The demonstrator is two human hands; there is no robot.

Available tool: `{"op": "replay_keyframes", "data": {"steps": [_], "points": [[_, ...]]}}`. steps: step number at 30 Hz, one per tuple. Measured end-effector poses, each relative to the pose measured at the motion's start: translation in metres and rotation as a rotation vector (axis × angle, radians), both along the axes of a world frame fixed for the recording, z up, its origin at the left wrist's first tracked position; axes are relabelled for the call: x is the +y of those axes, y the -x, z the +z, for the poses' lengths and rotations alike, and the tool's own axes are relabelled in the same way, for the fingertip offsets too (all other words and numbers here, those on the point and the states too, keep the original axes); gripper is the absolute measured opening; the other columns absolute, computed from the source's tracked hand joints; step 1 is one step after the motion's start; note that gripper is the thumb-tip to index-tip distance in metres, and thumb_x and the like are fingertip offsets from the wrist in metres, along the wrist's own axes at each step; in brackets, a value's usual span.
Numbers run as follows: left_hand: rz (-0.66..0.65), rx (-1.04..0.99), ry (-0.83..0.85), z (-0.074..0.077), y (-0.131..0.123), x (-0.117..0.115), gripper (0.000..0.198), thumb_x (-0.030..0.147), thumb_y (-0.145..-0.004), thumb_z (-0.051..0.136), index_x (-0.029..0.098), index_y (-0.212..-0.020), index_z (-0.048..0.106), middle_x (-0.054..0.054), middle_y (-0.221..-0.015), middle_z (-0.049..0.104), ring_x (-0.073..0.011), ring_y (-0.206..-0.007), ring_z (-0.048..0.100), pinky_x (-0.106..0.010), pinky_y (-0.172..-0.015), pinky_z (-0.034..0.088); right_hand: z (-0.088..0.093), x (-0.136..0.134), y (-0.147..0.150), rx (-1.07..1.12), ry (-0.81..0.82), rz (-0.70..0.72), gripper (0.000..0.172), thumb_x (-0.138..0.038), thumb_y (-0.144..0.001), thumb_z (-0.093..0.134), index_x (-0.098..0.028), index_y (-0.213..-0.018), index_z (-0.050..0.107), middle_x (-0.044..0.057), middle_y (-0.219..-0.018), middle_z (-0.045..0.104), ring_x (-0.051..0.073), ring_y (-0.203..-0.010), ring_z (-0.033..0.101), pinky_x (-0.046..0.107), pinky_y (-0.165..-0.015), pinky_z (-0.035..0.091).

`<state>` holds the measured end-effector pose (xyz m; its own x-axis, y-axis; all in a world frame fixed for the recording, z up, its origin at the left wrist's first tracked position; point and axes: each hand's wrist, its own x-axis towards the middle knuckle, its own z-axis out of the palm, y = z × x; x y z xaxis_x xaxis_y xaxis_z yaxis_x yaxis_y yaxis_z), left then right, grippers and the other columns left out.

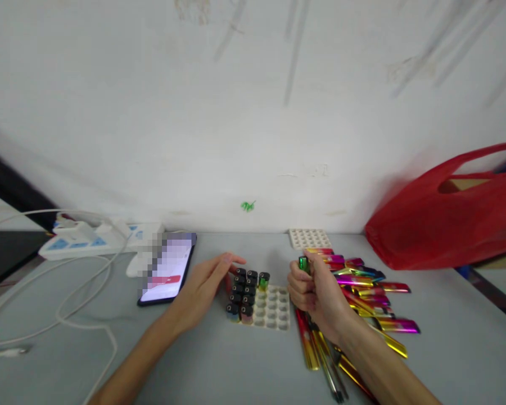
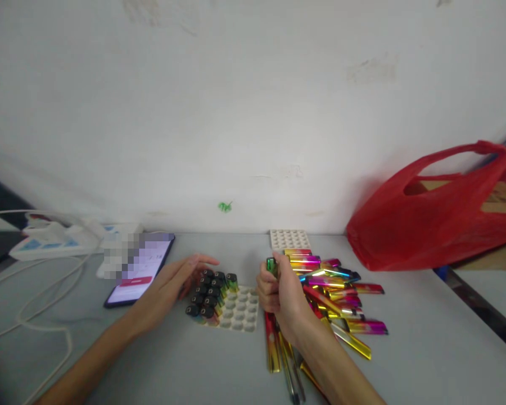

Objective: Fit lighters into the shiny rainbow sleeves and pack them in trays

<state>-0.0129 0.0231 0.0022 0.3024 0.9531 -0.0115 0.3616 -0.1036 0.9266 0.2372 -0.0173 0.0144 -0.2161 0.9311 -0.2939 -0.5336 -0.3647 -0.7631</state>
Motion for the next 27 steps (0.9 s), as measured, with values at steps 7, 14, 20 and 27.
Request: {"op": "replay_keyframes", "data": {"steps": [7,14,20,27], "points": [[-0.025,-0.003,0.052,-0.0017,-0.0036,-0.0011,0.047,0.06,-0.107,0.05,0.022,-0.124,0.073,0.002,-0.07,0.063,-0.0161,-0.053,0.055,-0.025,-0.048,0.038,0.0016,-0.001,0.0011,0.013,0.006,0.032,0.057,-0.062,-0.089,0.066,-0.025,-0.061,0.034,-0.013,-0.054,0.017,0.007,-0.046,0.005,0.023,-0.039,0.007],[-0.083,0.013,0.024,-0.0032,-0.0021,0.0014,0.043,0.055,-0.103,0.057,0.02,-0.122,0.072,-0.004,-0.085,0.074,-0.0185,-0.059,0.061,-0.027,-0.054,0.046,0.0004,-0.0024,0.0029,-0.01,-0.008,0.033,0.056,-0.061,-0.09,0.065,-0.025,-0.061,0.033,-0.013,-0.054,0.017,0.007,-0.046,0.006,0.023,-0.04,0.006],[-0.105,0.023,0.028,-0.0079,-0.0007,0.0035,0.042,0.053,-0.104,0.055,0.019,-0.122,0.071,-0.008,-0.094,0.078,-0.0258,-0.079,0.072,-0.032,-0.066,0.052,-0.0008,-0.004,0.0046,-0.052,-0.008,0.011,0.049,-0.055,-0.088,0.061,-0.026,-0.06,0.034,-0.013,-0.053,0.014,0.008,-0.046,0.006,0.024,-0.041,0.005],[-0.118,0.045,0.015,-0.0069,0.0,0.0041,0.041,0.053,-0.104,0.053,0.019,-0.118,0.072,-0.01,-0.1,0.079,-0.0277,-0.085,0.073,-0.034,-0.073,0.054,0.0006,-0.0029,0.0044,-0.112,-0.021,-0.037,0.051,-0.06,-0.089,0.063,-0.025,-0.062,0.036,-0.013,-0.055,0.015,0.008,-0.047,0.006,0.023,-0.041,0.007]]}}
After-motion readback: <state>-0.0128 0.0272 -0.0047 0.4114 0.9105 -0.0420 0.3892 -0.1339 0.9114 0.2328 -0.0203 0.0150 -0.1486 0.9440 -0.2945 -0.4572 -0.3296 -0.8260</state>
